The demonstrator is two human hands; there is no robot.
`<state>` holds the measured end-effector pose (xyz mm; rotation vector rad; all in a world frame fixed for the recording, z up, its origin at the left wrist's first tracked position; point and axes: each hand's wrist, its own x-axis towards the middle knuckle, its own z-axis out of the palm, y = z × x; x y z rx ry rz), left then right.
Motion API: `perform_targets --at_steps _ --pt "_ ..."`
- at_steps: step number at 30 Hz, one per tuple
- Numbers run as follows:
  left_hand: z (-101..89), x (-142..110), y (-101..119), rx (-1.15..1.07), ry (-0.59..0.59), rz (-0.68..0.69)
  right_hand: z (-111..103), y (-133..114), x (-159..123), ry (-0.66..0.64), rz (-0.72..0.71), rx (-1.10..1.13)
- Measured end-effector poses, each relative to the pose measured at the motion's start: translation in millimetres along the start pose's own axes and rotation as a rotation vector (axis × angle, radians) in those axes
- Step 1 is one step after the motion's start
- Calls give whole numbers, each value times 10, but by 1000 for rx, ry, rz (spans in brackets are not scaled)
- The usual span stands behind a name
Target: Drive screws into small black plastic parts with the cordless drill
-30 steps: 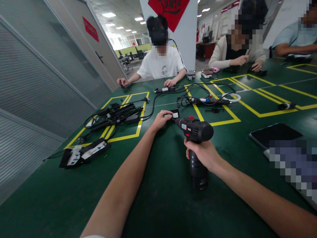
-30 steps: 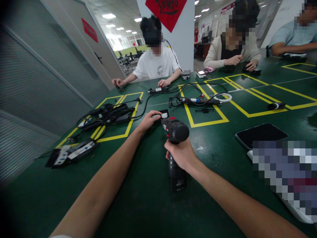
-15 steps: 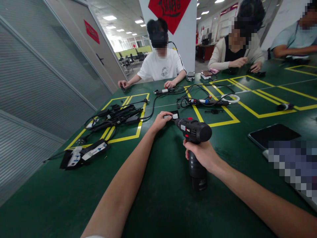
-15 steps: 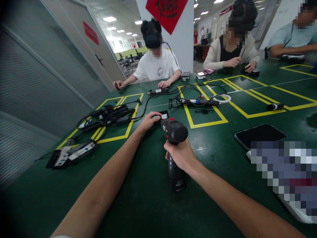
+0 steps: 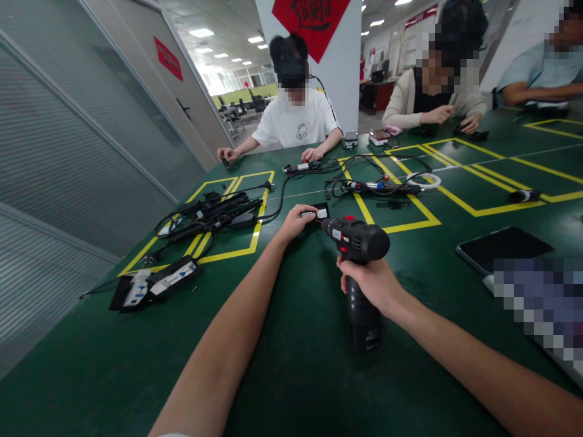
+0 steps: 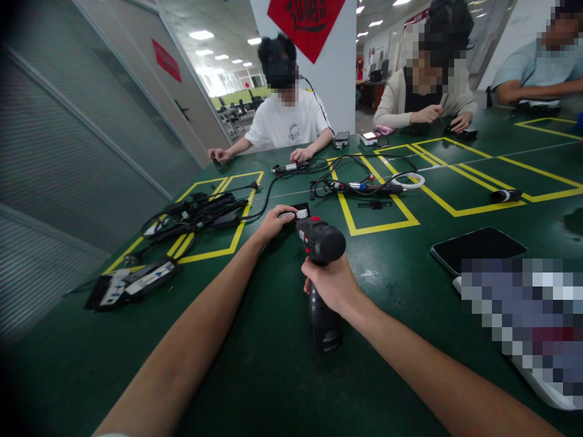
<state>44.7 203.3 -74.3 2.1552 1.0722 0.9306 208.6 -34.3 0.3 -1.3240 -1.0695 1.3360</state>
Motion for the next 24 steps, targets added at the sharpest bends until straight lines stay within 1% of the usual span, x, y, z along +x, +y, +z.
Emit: perform_targets --at_steps 8,13,24 --pt "0 8 -38 1 0 23 2 7 4 2 6 4" --pt "-7 6 -30 11 -8 5 7 -2 0 7 10 12" --pt "-16 0 -8 17 -11 11 -5 3 6 -1 14 14"
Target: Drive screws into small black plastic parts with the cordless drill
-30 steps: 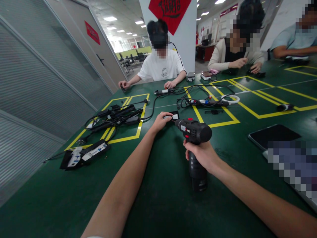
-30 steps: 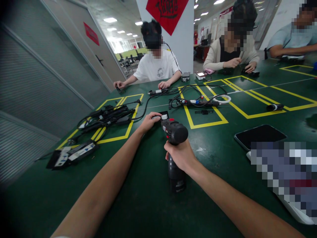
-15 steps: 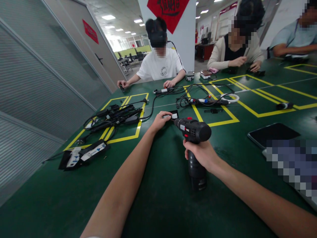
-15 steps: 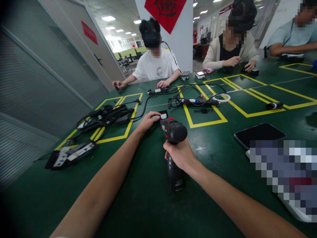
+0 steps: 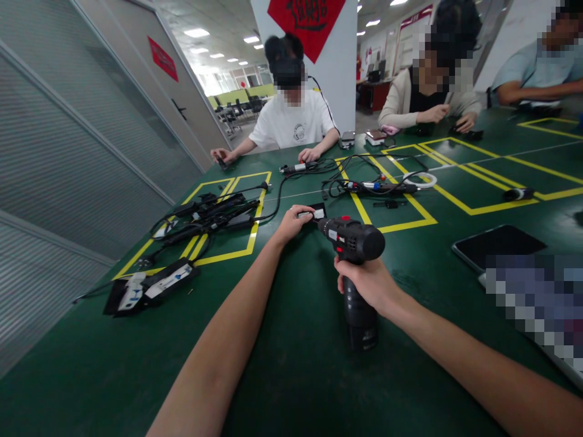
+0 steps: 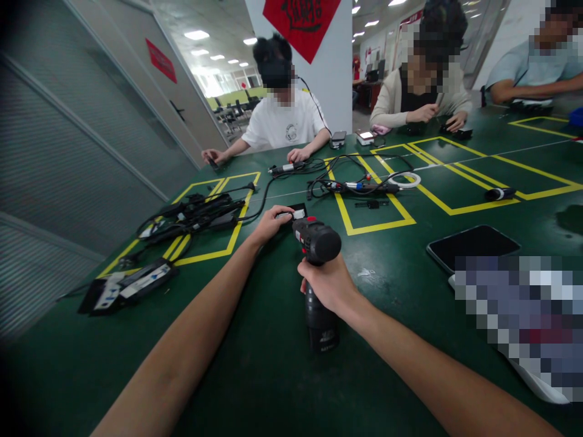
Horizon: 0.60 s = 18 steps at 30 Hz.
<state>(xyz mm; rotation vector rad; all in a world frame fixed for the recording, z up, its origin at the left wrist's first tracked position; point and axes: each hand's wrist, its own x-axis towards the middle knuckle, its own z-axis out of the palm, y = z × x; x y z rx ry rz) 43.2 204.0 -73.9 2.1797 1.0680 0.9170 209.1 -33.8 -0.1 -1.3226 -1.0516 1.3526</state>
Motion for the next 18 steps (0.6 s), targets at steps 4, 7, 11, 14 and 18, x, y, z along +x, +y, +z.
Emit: perform_targets --at_steps 4,7,11,14,18 --pt "1 2 -12 -2 1 14 1 8 5 -2 -14 -4" --pt "5 6 -24 0 3 7 1 23 11 0 -29 12" --pt "6 5 -23 3 5 -8 -7 31 12 -5 -24 -15" --pt "4 2 -21 -4 -3 -14 -12 26 8 -8 -13 -22" --pt "4 6 -33 -20 -6 -15 -10 29 4 -15 -28 -29"
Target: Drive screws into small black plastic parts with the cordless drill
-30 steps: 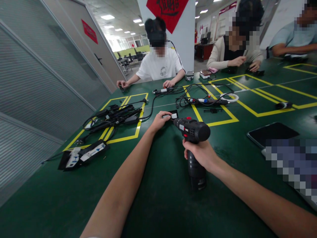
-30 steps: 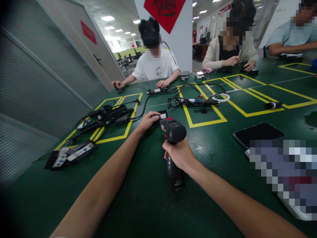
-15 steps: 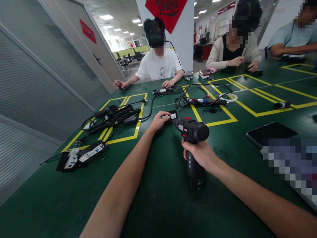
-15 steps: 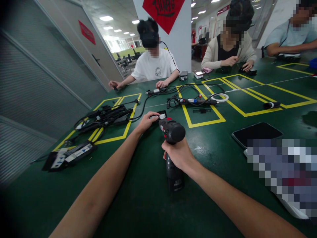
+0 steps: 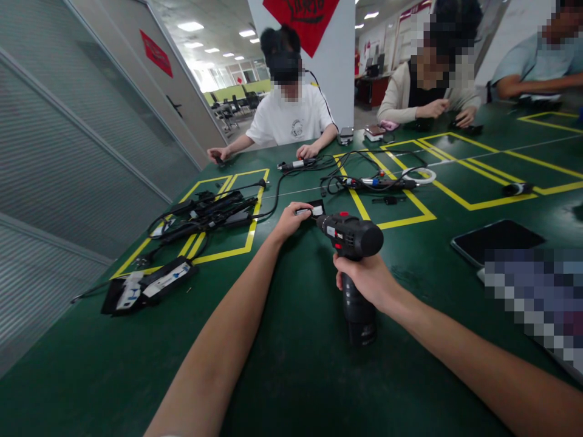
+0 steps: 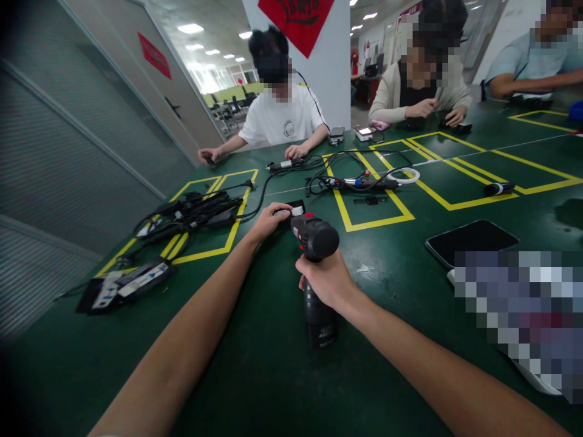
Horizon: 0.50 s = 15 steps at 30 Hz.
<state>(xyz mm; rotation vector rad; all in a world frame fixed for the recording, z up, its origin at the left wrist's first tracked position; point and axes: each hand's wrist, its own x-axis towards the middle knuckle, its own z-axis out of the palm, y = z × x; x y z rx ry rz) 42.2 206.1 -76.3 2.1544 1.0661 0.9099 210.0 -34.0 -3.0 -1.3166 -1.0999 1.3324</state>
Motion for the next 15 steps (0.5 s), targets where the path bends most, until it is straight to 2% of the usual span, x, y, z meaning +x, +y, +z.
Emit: perform_targets --at_steps 15 --pt "-4 -4 1 17 1 26 10 -40 -12 8 30 35"
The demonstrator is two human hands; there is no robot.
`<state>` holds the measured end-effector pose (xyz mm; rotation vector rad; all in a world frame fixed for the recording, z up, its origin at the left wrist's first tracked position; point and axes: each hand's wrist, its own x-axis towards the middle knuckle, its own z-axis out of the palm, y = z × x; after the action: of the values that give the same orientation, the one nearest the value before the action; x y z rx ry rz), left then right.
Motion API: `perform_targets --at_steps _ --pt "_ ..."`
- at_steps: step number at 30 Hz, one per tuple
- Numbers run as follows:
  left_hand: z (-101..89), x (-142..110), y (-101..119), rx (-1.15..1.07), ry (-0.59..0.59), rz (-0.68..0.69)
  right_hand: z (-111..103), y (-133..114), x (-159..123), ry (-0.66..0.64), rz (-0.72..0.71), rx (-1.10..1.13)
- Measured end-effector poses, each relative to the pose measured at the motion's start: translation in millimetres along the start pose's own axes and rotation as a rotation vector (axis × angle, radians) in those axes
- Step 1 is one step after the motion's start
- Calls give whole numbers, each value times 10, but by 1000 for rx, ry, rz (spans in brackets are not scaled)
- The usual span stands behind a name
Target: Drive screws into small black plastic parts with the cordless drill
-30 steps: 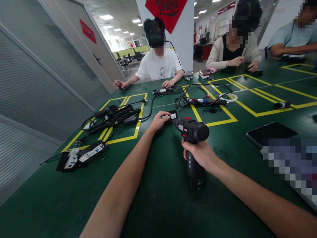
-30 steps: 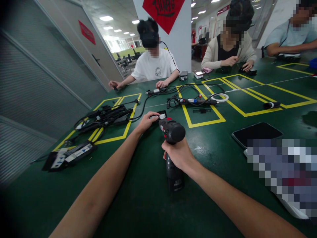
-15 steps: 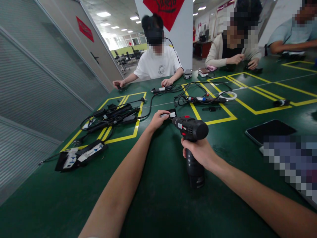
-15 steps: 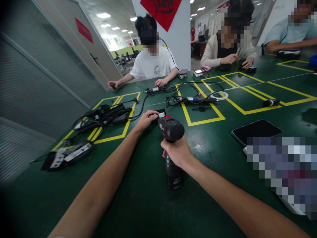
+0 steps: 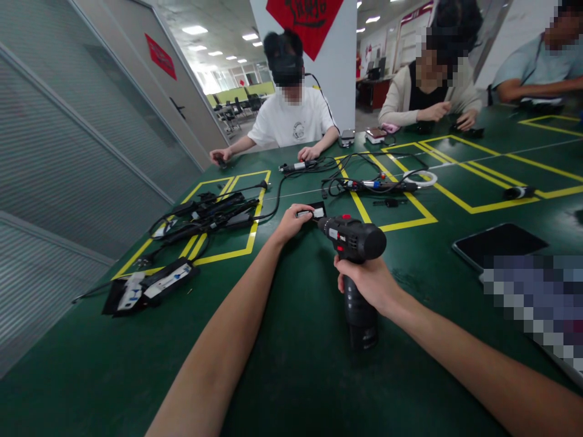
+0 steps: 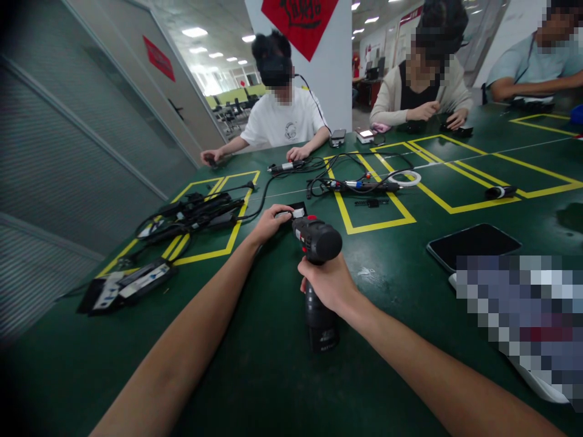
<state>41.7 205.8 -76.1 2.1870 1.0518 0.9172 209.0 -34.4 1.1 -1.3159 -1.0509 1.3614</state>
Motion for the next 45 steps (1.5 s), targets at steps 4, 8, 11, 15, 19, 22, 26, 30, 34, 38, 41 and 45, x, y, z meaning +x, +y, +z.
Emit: perform_targets --at_steps 4,8,11,15,19,22,26,30,34,38,41,45 --pt "7 5 -23 7 -2 21 5 28 12 12 -9 5" --pt "16 14 -56 4 4 35 -3 46 21 2 -20 -3" --pt "15 13 -54 11 7 40 -10 53 22 1 -22 0" --pt "5 6 -35 28 4 55 -12 64 25 0 -26 14" --pt "1 8 -52 40 -8 52 -8 56 24 8 -11 -6" --pt "1 11 -74 48 -11 56 -9 34 17 2 -24 17" --pt "0 8 -76 60 -11 63 -15 18 5 16 -14 42" --pt "-4 3 -59 54 -12 50 -12 38 4 7 -7 5" --pt "-7 0 -58 55 -13 48 3 51 8 18 -13 5" --pt "-7 -5 -67 40 -8 68 14 49 13 16 -28 40" --pt "-7 -12 -66 30 -1 76 10 52 12 11 -38 69" --pt "-9 -17 -53 31 -2 67 -2 47 3 7 -26 46"
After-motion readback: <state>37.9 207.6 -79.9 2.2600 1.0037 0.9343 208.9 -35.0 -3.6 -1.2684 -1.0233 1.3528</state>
